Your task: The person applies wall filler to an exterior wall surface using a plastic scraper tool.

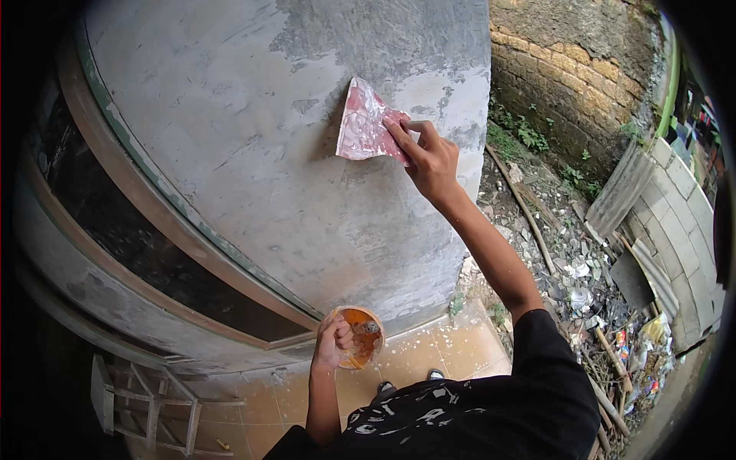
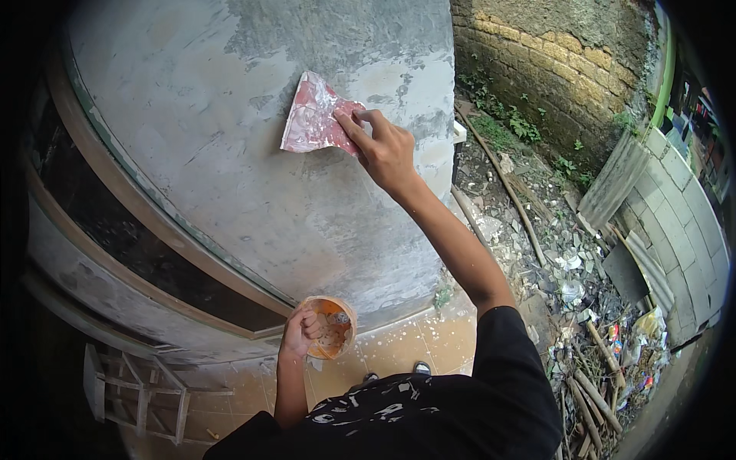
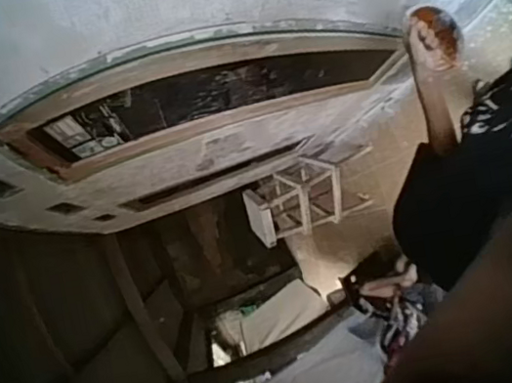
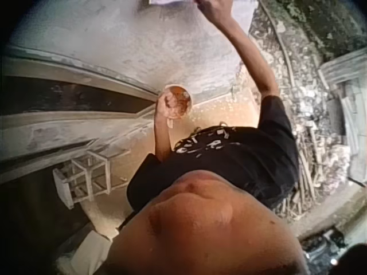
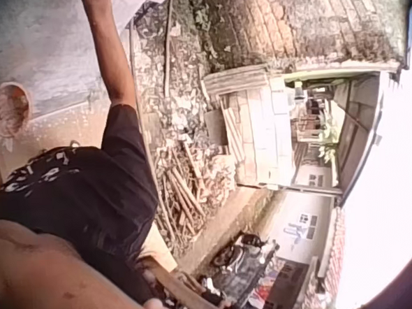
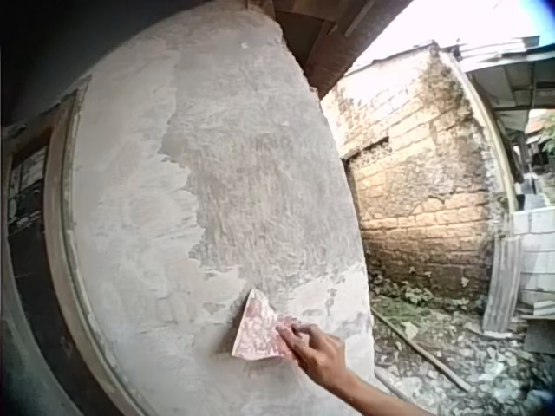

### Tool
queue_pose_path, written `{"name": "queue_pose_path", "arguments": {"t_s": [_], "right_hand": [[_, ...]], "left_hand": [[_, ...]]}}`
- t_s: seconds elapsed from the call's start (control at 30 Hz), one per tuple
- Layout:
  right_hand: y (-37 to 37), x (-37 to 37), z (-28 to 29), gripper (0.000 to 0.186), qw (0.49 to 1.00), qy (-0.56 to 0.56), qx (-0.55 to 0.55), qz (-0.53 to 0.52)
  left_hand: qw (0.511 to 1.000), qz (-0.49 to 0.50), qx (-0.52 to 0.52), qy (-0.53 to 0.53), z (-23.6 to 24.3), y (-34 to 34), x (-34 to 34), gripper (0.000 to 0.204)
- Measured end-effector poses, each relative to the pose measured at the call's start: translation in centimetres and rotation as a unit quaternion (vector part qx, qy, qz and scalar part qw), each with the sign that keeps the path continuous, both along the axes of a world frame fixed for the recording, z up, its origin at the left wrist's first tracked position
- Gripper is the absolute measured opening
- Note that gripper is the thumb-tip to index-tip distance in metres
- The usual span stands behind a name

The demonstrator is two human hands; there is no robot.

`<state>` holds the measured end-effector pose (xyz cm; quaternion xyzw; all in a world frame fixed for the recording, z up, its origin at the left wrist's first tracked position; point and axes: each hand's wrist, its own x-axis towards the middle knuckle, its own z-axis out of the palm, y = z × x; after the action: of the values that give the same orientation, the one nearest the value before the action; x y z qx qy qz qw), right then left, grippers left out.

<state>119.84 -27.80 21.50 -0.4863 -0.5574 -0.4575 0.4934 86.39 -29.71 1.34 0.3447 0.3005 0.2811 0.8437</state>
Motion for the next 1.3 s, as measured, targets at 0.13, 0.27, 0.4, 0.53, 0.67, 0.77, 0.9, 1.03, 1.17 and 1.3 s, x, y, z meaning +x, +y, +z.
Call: {"name": "queue_pose_path", "arguments": {"t_s": [0.13,0.27,0.4,0.53,0.67,0.77,0.9,1.03,1.17,1.3], "right_hand": [[-0.8,1.2,-0.1,0.053,0.992,-0.092,-0.078,-0.045],[-1.7,1.3,-1.5,0.055,0.973,-0.156,-0.155,-0.074],[-3.6,0.2,-1.0,0.048,0.976,-0.134,-0.17,-0.017],[-3.2,-0.9,0.2,0.03,0.979,0.069,-0.082,0.172],[-3.9,-1.7,1.5,0.017,0.794,0.418,-0.149,0.415],[-3.7,0.2,0.7,0.025,0.704,0.479,-0.136,0.506],[-4.6,-0.3,0.9,0.014,0.563,0.571,-0.096,0.589],[-4.5,-0.1,0.3,0.012,0.531,0.577,-0.121,0.609],[-3.5,0.4,-1.5,0.019,0.728,0.469,-0.153,0.476],[-1.8,-1.6,0.3,0.034,0.986,0.055,0.027,0.157]], "left_hand": [[1.0,-0.004,-0.004,-0.007,-0.4,0.8,-0.3,0.024],[1.0,-0.012,-0.007,-0.009,-0.6,1.4,-0.6,0.025],[0.999,-0.026,-0.008,-0.018,-0.7,1.8,-0.5,0.025],[0.999,-0.042,-0.011,-0.016,-0.6,1.6,-0.4,0.025],[0.999,-0.035,-0.01,-0.008,0.3,1.2,-1.0,0.023],[0.999,-0.041,-0.013,-0.017,0.6,1.1,-1.3,0.022],[0.999,-0.035,-0.005,-0.006,0.6,1.0,-1.5,0.023],[0.999,-0.03,-0.014,-0.021,-0.1,1.1,-1.6,0.023],[1.0,-0.01,-0.013,-0.021,-0.2,1.1,-1.8,0.023],[1.0,0.005,-0.003,-0.007,0.5,0.7,-1.9,0.023]]}}
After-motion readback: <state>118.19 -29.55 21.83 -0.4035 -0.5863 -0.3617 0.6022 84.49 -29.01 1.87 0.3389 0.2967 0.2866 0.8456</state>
